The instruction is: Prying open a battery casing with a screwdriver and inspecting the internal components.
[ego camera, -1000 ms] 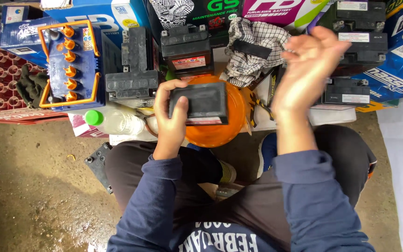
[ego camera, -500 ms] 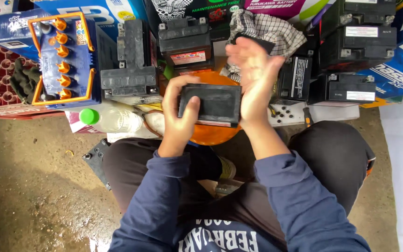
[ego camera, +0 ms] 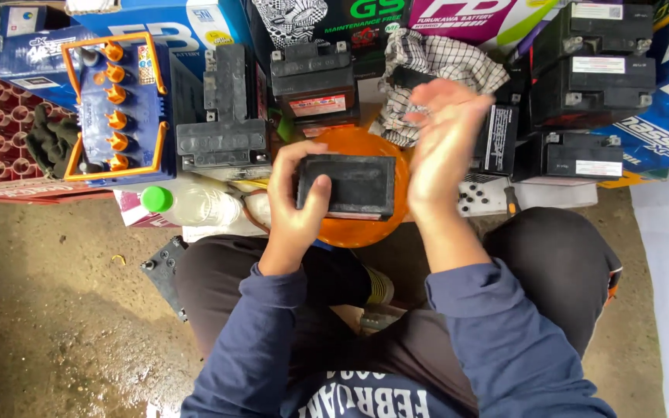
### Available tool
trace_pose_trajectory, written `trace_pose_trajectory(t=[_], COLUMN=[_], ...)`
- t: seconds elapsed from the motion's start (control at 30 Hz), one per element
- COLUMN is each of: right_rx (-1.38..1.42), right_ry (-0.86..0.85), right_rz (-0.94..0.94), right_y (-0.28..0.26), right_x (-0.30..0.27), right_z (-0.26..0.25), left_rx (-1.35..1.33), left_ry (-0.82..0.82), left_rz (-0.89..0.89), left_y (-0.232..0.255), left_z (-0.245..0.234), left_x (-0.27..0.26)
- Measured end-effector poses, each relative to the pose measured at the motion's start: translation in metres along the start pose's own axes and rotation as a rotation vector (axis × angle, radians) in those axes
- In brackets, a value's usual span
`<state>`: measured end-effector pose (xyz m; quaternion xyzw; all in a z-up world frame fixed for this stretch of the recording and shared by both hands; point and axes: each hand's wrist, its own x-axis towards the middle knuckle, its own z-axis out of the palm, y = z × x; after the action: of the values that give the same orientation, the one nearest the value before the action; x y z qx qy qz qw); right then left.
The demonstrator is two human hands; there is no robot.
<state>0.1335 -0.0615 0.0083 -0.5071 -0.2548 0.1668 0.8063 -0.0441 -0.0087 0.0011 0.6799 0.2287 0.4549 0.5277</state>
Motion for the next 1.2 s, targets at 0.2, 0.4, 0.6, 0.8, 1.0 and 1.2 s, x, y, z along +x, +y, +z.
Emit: trace_pose_trajectory(t=[0.2, 0.4, 0.6, 0.8, 1.0, 1.2], right_rx=[-0.054, 0.027, -0.082, -0.198, -0.359, -0.435], right_ry=[-0.192, -0.190, -0.287, -0.615, -0.742, -0.588], right_rz=[0.193, 0.226, 0.101, 0.084, 0.171, 0.311], right_y=[-0.024, -0.006, -0.043, -0.020, -0.033, -0.022], right_x=[-0.036, -0.021, -0.047, -0.049, -0.034, -0.026], right_z=[0.026, 0.003, 0.040, 0.000, -0.012, -0.028], left_rx=[-0.004, -0.007, -0.018, -0.053, -0.339, -0.117], left_ry=[0.016, 0.076, 0.117, 0.148, 0.322, 0.075], left_rz=[0.016, 0.014, 0.010, -0.078, -0.303, -0.405], left_y=[-0.002, -0.005, 0.002, 0.003, -0.003, 0.016], left_z=[0.005, 0.004, 0.003, 0.003, 0.017, 0.010], left_x=[0.003, 0.001, 0.002, -0.002, 0.001, 0.000])
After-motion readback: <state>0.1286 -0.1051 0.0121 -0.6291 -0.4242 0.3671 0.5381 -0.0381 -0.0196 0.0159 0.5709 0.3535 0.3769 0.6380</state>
